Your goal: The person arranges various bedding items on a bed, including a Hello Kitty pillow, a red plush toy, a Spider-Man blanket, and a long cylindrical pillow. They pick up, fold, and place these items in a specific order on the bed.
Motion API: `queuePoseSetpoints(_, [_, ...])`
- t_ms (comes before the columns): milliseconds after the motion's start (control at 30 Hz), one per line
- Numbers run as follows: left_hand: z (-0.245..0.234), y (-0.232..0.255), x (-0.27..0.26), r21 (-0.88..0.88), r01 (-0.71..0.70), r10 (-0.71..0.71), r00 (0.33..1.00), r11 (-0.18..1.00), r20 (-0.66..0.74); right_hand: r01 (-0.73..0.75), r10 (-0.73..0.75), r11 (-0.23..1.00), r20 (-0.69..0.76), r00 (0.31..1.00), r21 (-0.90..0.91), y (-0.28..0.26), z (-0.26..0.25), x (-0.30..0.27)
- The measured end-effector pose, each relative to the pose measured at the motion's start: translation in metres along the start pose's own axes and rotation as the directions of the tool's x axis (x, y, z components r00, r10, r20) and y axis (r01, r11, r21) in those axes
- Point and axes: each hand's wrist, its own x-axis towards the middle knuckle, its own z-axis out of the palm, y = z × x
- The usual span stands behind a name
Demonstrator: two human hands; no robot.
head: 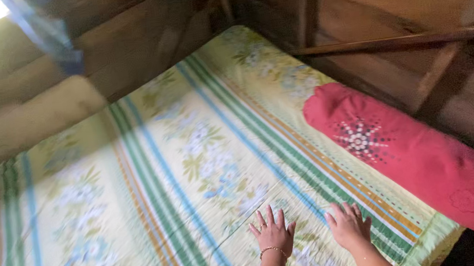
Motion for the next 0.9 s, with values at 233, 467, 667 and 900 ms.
queuePoseSetpoints(233, [-0.005,-0.037,-0.083,-0.077,0.196,-0.195,0.981,0.978,0.026,0.169,-0.164,0.981,0.059,0.985,-0.098,-0.034,0.029,-0.04])
queuePoseSetpoints(467, [0.009,-0.065,-0.151,-0.185,0.425,-0.436,0.899,0.886,-0.026,0.379,-0.355,0.914,0.166,0.92,-0.146,-0.081,0.012,-0.084])
queuePoseSetpoints(667, [0.015,-0.095,-0.247,-0.315,0.599,-0.633,0.774,0.736,-0.008,0.576,-0.518,0.782,0.267,0.813,-0.237,-0.128,0.014,-0.14])
queuePoseSetpoints(900, [0.032,-0.149,-0.369,-0.524,0.711,-0.839,0.543,0.469,-0.015,0.792,-0.699,0.563,0.375,0.609,-0.237,-0.202,0.06,-0.236])
